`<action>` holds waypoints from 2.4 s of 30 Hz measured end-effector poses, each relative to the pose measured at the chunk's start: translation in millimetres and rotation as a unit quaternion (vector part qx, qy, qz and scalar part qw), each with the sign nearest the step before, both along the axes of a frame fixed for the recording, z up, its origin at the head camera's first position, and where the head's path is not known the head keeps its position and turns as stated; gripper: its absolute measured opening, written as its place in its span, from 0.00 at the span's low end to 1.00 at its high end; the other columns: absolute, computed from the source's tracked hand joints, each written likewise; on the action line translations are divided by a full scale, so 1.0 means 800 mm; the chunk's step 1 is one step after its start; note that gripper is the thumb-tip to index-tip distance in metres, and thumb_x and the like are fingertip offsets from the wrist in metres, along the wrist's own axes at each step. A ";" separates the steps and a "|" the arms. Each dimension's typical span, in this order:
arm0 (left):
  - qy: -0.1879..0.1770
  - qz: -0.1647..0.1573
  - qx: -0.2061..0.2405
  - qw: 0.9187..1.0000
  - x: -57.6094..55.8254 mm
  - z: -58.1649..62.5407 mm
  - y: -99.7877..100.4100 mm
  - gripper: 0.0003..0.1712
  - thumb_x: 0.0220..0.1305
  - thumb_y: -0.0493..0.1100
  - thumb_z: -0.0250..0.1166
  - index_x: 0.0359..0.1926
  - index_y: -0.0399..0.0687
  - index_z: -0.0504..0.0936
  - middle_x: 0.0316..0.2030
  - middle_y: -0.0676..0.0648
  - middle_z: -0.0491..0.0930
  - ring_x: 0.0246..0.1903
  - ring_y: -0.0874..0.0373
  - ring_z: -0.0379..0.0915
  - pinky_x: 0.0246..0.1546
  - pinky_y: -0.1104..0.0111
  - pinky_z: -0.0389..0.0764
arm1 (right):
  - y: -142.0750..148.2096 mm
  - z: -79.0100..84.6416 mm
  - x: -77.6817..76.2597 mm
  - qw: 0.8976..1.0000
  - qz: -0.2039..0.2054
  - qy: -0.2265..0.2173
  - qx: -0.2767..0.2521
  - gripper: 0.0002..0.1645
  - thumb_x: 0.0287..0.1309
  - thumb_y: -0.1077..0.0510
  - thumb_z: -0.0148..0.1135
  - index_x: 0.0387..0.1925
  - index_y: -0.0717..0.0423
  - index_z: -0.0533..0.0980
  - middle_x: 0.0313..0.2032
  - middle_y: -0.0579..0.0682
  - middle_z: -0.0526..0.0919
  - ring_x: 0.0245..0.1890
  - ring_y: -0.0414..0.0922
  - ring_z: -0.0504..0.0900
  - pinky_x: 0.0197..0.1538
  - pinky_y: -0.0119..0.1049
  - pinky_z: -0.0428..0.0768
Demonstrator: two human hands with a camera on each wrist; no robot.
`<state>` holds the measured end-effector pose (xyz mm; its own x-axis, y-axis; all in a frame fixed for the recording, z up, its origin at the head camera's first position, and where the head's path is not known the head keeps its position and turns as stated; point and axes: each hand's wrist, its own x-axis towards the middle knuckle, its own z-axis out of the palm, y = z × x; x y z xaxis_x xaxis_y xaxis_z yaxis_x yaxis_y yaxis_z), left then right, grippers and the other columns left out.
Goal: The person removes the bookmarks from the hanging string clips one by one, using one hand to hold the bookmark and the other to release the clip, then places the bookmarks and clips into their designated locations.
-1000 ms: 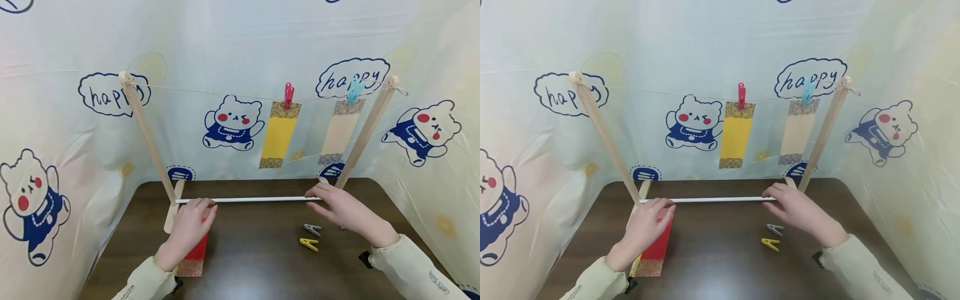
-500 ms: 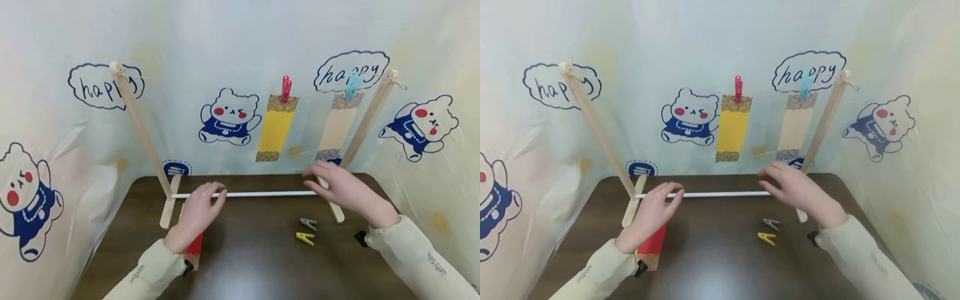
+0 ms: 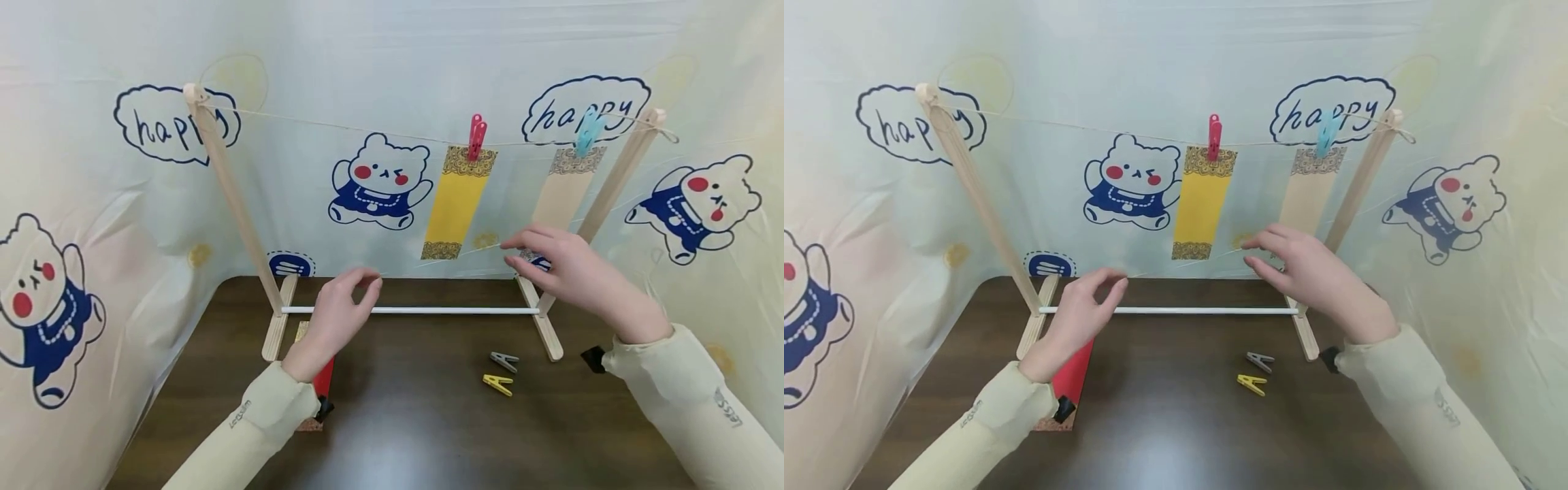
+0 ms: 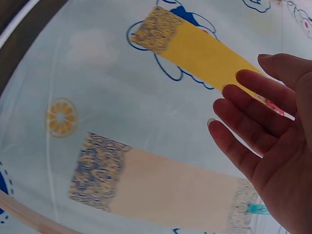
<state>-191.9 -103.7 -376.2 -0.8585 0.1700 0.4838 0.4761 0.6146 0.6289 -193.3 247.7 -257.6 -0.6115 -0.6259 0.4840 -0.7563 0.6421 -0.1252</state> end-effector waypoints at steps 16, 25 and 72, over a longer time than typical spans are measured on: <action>-0.035 -0.056 0.138 0.988 -0.040 0.022 0.044 0.14 0.74 0.46 0.67 0.54 0.43 0.85 0.47 0.46 0.87 0.47 0.54 0.82 0.49 0.57 0.86 | -0.003 0.074 -0.020 0.999 -0.036 0.015 -0.032 0.14 0.66 0.64 0.68 0.53 0.57 0.85 0.49 0.56 0.88 0.48 0.54 0.84 0.51 0.34 0.81; -0.019 -0.057 0.204 0.977 -0.062 0.031 0.066 0.16 0.72 0.47 0.69 0.55 0.45 0.85 0.48 0.47 0.87 0.47 0.55 0.82 0.50 0.57 0.86 | -0.017 0.103 -0.034 0.996 -0.031 0.047 -0.063 0.11 0.68 0.63 0.67 0.50 0.58 0.85 0.47 0.57 0.88 0.45 0.55 0.86 0.50 0.19 0.74; -0.053 -0.082 0.245 0.965 -0.101 0.035 0.107 0.11 0.72 0.42 0.69 0.50 0.42 0.88 0.44 0.46 0.87 0.41 0.55 0.83 0.45 0.65 0.87 | -0.072 0.145 -0.101 0.974 -0.105 -0.166 -0.114 0.28 0.76 0.50 0.59 0.71 0.55 0.73 0.62 0.53 0.82 0.60 0.47 0.81 0.66 0.37 0.78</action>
